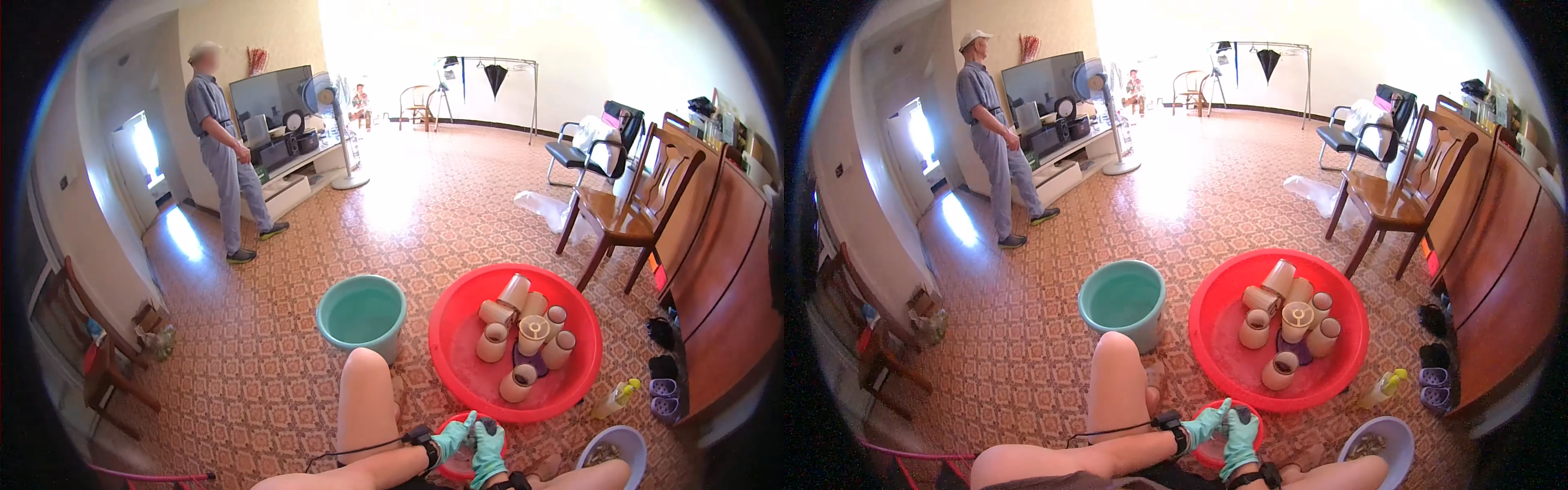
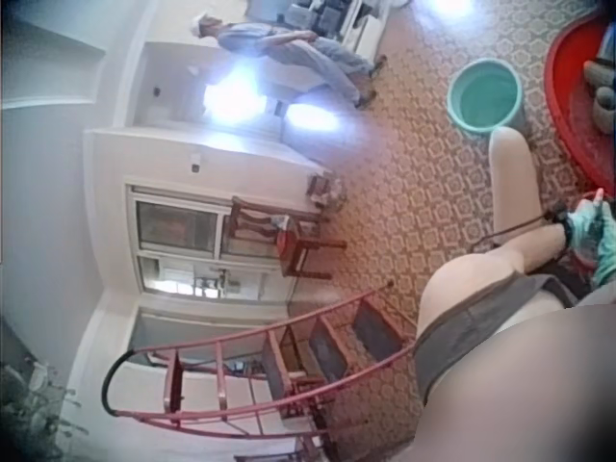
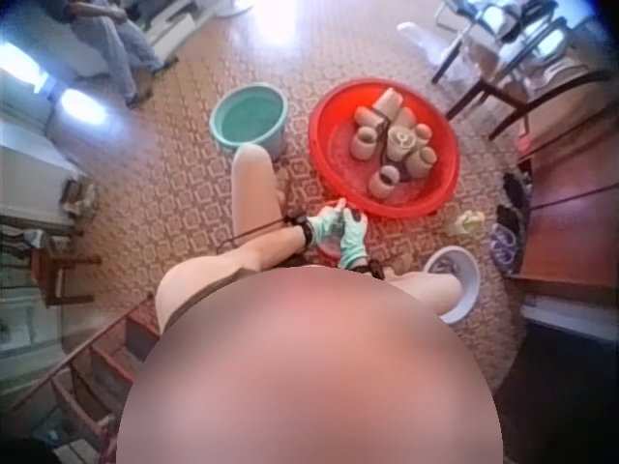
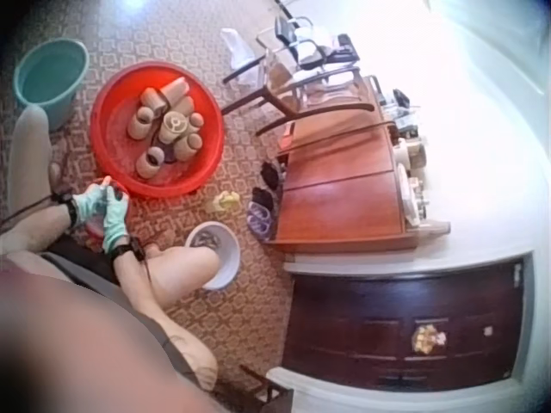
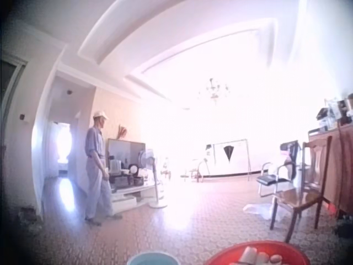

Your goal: The person, wearing gloves, cleans several small cylindrical objects and round components by dipping them into a bucket of water and rubbing them by hand.

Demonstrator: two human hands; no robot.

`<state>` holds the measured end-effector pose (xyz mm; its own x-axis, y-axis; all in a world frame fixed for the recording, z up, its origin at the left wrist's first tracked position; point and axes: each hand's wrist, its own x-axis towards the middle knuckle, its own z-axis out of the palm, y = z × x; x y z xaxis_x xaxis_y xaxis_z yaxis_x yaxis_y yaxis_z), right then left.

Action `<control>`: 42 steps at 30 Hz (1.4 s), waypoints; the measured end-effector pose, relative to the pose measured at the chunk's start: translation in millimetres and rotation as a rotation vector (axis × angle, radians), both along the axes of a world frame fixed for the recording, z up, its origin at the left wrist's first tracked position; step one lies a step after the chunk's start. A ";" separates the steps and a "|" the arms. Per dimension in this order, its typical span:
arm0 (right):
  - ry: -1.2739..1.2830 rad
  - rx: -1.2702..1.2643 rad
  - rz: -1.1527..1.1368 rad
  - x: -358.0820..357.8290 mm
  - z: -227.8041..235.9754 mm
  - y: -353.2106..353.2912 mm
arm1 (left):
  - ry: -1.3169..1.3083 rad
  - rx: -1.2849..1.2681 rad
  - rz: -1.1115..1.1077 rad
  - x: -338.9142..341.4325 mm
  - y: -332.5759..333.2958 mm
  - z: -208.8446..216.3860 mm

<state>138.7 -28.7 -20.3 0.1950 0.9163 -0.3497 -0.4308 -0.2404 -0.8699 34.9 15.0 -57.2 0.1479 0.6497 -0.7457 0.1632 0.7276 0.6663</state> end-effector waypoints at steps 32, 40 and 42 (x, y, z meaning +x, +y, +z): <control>-0.654 0.308 0.163 -3.3 13.3 -3.7 | -1.140 -0.340 0.079 -17.5 4.8 28.3; -1.101 0.009 0.424 1.1 21.8 -2.1 | -0.821 -0.094 0.132 -6.7 -3.4 33.9; -1.133 0.055 0.451 14.2 -19.6 -0.9 | -0.796 -0.116 0.118 0.0 -8.8 49.5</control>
<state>152.9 -29.5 -39.9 0.0249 0.9888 -0.1471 0.6905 -0.1234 -0.7127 34.9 6.3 -7.6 0.5974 0.6192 -0.5096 -0.4099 0.7819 0.4696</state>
